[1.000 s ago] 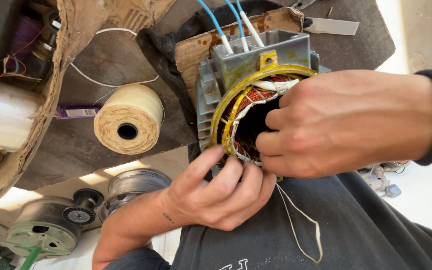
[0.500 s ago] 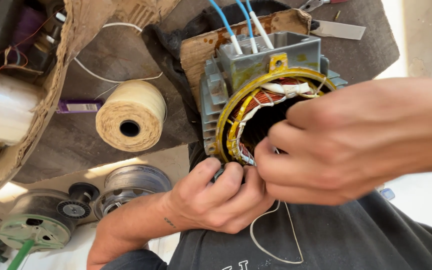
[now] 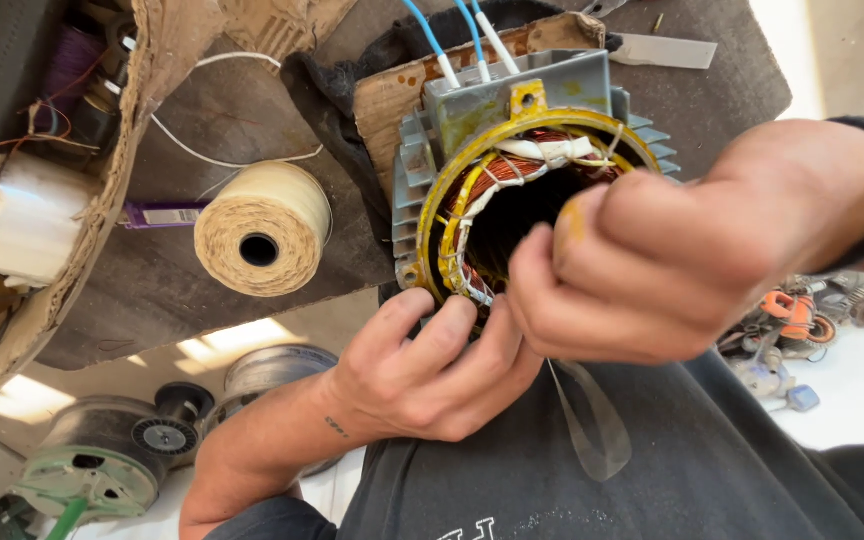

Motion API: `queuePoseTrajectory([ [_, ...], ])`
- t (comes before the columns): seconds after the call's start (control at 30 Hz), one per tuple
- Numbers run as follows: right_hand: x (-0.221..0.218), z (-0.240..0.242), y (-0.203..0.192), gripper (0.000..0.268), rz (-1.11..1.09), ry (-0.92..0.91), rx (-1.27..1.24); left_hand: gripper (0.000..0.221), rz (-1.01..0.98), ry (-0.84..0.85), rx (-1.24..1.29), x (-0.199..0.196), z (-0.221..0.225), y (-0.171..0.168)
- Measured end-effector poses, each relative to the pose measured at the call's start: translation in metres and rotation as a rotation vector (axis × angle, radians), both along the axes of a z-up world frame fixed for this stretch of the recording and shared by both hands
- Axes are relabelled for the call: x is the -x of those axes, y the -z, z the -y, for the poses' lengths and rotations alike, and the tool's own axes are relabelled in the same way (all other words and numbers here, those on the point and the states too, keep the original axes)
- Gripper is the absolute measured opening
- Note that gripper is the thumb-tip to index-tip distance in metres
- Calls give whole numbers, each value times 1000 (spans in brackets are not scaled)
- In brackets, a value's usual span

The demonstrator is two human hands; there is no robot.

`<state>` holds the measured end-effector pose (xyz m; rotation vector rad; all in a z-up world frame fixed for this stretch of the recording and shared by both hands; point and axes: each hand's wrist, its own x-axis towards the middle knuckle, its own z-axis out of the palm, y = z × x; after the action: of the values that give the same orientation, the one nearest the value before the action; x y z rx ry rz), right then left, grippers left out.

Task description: Tying and securing the copper windings of an electric motor stator using string.

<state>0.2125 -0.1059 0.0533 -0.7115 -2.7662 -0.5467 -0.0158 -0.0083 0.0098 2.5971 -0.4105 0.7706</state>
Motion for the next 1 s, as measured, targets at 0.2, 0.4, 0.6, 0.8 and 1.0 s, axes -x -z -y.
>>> queuePoseTrajectory([
  [0.2,21,22,-7,35,-402,795,415,15,-14,9,-21,-5,2,-6],
  [0.4,42,28,-8,55,-174,980,931,17,23,10,5,-7,8,-6],
  [0.6,47,41,-14,34,-714,747,1186,23,35,22,36,-2,11,-2],
  [0.8,43,51,-18,29,-1217,644,1243,14,23,8,-26,-2,9,-4],
  [1.0,33,83,-14,53,-1571,592,1371,11,35,-27,-79,-3,8,-5],
])
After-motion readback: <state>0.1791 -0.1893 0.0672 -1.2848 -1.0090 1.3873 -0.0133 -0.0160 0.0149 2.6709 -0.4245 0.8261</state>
